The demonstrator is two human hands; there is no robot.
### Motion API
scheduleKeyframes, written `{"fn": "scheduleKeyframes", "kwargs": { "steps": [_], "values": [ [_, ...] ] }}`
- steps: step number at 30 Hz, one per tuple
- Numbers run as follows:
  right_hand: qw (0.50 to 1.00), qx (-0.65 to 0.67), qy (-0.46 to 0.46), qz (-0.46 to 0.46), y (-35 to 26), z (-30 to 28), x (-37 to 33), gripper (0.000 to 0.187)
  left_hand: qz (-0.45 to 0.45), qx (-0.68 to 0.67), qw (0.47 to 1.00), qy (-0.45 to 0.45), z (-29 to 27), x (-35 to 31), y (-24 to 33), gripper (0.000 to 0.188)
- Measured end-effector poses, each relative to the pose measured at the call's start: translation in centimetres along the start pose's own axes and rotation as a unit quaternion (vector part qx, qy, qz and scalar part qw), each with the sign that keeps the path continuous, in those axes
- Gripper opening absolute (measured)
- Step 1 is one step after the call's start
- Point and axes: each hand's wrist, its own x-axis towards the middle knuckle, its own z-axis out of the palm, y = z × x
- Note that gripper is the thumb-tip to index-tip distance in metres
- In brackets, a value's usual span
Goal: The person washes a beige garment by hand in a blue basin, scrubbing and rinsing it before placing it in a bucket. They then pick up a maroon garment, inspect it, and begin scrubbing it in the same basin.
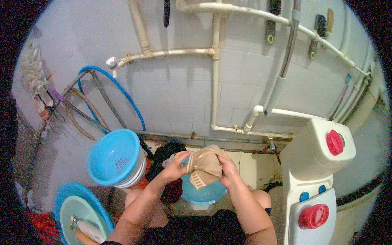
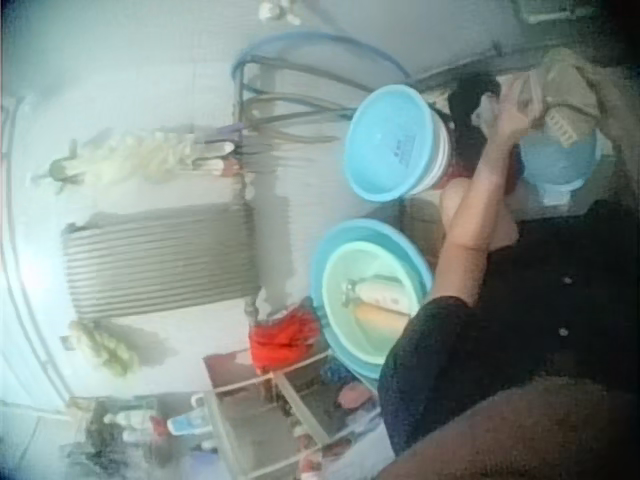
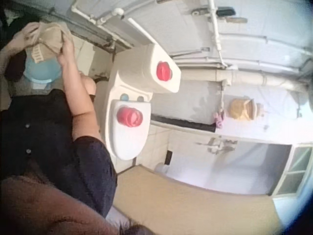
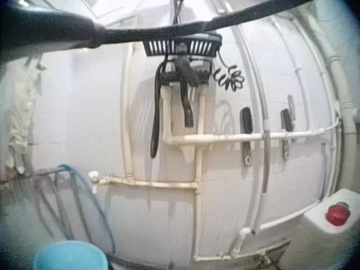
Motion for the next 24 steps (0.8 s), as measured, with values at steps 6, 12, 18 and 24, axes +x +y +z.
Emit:
{"fn": "scheduleKeyframes", "kwargs": {
  "steps": [6, 12, 18, 24],
  "values": [
    [0.989, -0.098, -0.054, -0.095, -2.1, 3.0, -3.1, 0.037, -0.15, -0.416, 0.889, -0.123, -4.0, -1.0, 6.9, 0.07],
    [0.964, -0.223, -0.098, -0.107, -4.6, 7.1, -7.1, 0.037, -0.108, -0.334, 0.936, -0.017, -3.2, -1.9, 9.0, 0.048],
    [0.946, -0.292, -0.093, -0.105, -8.0, 8.0, -10.1, 0.04, -0.049, -0.15, 0.981, 0.111, -7.7, -3.2, 14.2, 0.023],
    [0.906, -0.373, -0.146, -0.139, -9.0, 8.6, -12.4, 0.041, 0.082, -0.063, 0.971, 0.216, -9.8, -3.7, 16.8, 0.018]
  ]
}}
